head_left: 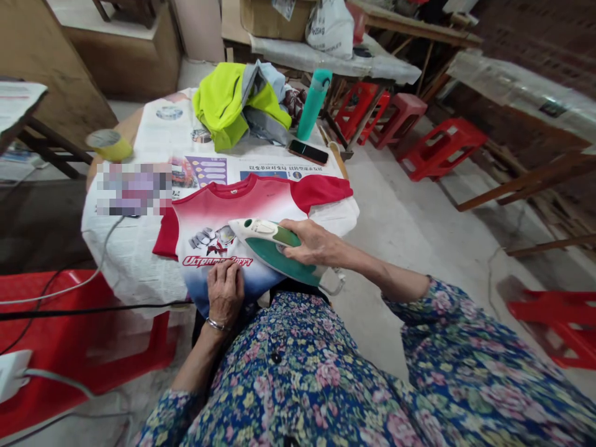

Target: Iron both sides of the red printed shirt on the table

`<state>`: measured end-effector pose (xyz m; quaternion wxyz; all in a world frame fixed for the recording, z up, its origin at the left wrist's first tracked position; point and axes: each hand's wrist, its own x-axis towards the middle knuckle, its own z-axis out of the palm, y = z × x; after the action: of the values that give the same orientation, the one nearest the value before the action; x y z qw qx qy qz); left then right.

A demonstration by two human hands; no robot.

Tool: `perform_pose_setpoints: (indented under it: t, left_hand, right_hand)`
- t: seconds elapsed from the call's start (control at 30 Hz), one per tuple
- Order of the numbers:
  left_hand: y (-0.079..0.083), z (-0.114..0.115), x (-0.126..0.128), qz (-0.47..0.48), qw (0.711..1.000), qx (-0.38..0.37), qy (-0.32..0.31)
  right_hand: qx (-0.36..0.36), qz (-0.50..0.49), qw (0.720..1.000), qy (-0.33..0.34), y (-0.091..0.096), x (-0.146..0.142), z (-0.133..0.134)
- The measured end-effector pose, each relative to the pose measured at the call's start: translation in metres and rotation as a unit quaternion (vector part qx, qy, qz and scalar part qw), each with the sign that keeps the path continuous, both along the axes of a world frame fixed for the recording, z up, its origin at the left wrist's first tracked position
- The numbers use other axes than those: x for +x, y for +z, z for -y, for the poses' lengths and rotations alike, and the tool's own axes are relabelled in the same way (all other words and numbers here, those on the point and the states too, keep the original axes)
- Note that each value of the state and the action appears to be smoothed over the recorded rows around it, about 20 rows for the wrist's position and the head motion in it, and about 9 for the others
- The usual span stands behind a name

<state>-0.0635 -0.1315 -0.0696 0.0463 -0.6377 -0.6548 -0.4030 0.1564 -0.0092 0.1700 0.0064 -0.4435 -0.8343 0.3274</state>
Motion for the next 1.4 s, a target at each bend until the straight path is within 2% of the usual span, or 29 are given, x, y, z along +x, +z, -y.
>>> perform_pose_setpoints:
  t: [0.2, 0.37, 0.6, 0.77, 0.93, 1.03, 1.1, 1.23, 1.33, 1.4]
  left_hand:
    - [0.000, 0.004, -0.001, 0.007, 0.999, -0.021, -0.028]
    - [-0.001, 0.005, 0.005, 0.014, 1.000, -0.007, -0.016]
    - [0.004, 0.002, -0.001, 0.030, 0.999, -0.041, -0.019]
    - [0.004, 0.002, -0.013, 0.037, 0.998, -0.048, -0.027]
    - [-0.008, 0.004, -0.015, 0.062, 0.997, -0.018, 0.036]
    - [-0.013, 0.008, -0.015, 0.050, 0.994, 0.042, 0.092]
    - [-0.014, 0.013, -0.017, 0.042, 0.990, 0.080, 0.107]
    - [-0.008, 0.021, -0.022, 0.062, 0.991, 0.073, 0.095]
    - [0.000, 0.022, -0.023, 0.089, 0.990, 0.051, 0.093]
    - [0.008, 0.019, -0.025, 0.100, 0.990, 0.032, 0.096]
  right_hand:
    - [0.002, 0.010, 0.997, 0.082, -0.007, -0.042, -0.015]
    - [-0.075, -0.041, 0.988, 0.126, -0.013, -0.069, -0.036]
    - [0.059, -0.012, 0.966, 0.252, -0.003, -0.095, -0.060]
    - [0.057, -0.032, 0.954, 0.292, 0.005, -0.103, -0.062]
    - [0.017, -0.066, 0.964, 0.256, 0.004, -0.094, -0.054]
    - [-0.014, -0.069, 0.970, 0.234, -0.002, -0.085, -0.047]
    - [-0.023, -0.070, 0.971, 0.229, -0.008, -0.079, -0.043]
    - [-0.019, -0.069, 0.965, 0.251, -0.019, -0.060, -0.041]
    - [-0.017, -0.052, 0.965, 0.258, -0.023, -0.033, -0.039]
    - [-0.008, -0.037, 0.971, 0.238, -0.023, -0.011, -0.038]
